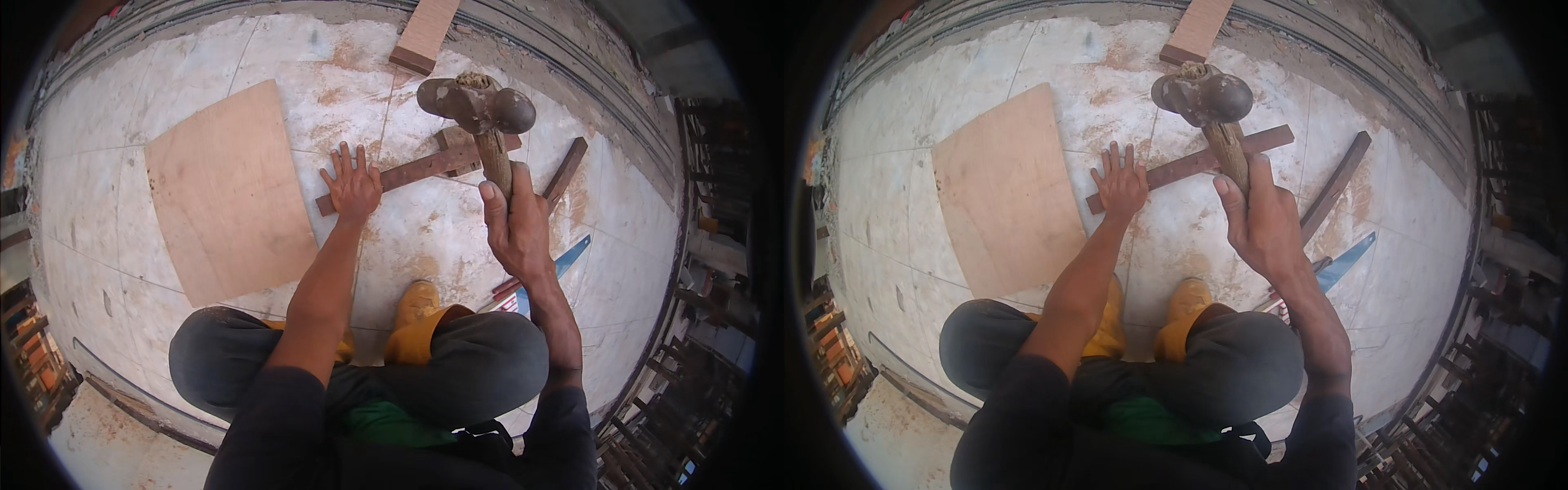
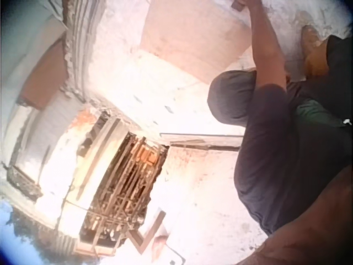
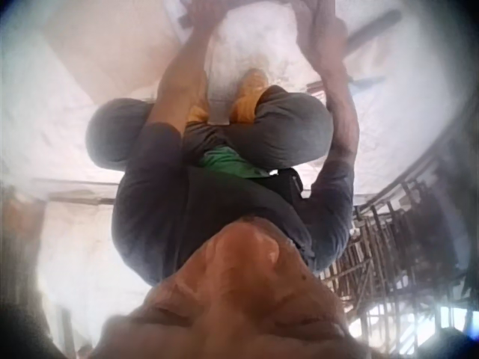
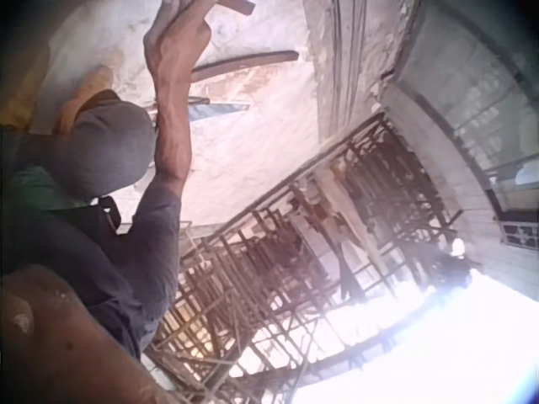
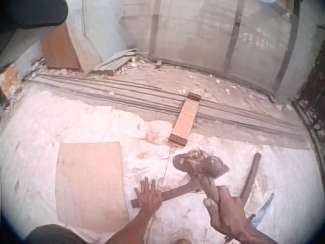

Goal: The person nails together wooden boards by positioning nails by hand and striking them with a hammer.

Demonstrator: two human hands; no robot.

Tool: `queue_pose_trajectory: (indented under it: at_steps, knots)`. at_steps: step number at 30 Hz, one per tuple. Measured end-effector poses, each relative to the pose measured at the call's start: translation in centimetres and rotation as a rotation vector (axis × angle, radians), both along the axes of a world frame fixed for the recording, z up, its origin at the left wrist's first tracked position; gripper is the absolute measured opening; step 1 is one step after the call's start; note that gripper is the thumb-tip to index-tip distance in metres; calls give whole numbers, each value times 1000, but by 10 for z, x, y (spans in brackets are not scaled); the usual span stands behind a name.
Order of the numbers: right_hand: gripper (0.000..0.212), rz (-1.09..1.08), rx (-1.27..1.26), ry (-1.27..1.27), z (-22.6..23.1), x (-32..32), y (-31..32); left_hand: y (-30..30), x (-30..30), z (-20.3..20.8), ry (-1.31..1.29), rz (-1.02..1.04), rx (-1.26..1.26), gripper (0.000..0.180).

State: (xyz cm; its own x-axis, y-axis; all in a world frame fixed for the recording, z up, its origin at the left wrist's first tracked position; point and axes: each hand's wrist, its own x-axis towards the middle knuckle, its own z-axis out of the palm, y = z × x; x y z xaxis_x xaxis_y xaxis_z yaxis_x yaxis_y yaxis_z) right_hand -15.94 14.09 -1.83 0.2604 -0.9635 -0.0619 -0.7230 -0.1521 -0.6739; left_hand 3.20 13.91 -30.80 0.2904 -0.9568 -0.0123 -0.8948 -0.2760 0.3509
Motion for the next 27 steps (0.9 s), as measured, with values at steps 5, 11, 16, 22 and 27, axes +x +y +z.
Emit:
queue_pose_trajectory:
  at_steps: [5,11,16,22,27]
  knots:
    - [32,68,47,268,-46,-10,-26,-2,-1,3,10,2,12,54]
    - [40,65,428,268,-28,-30,-56,1,-5,2,-16,2,5,53]
    - [39,-73,239,100,5,-3,-57,6,7,-7,-24,28,-45,54]
    - [43,174,321,425,-60,-46,-45,-2,-17,3,-8,16,48,56]
    - [39,50,219,287,7,-8,-50,3,0,-3,-59,40,30,57]
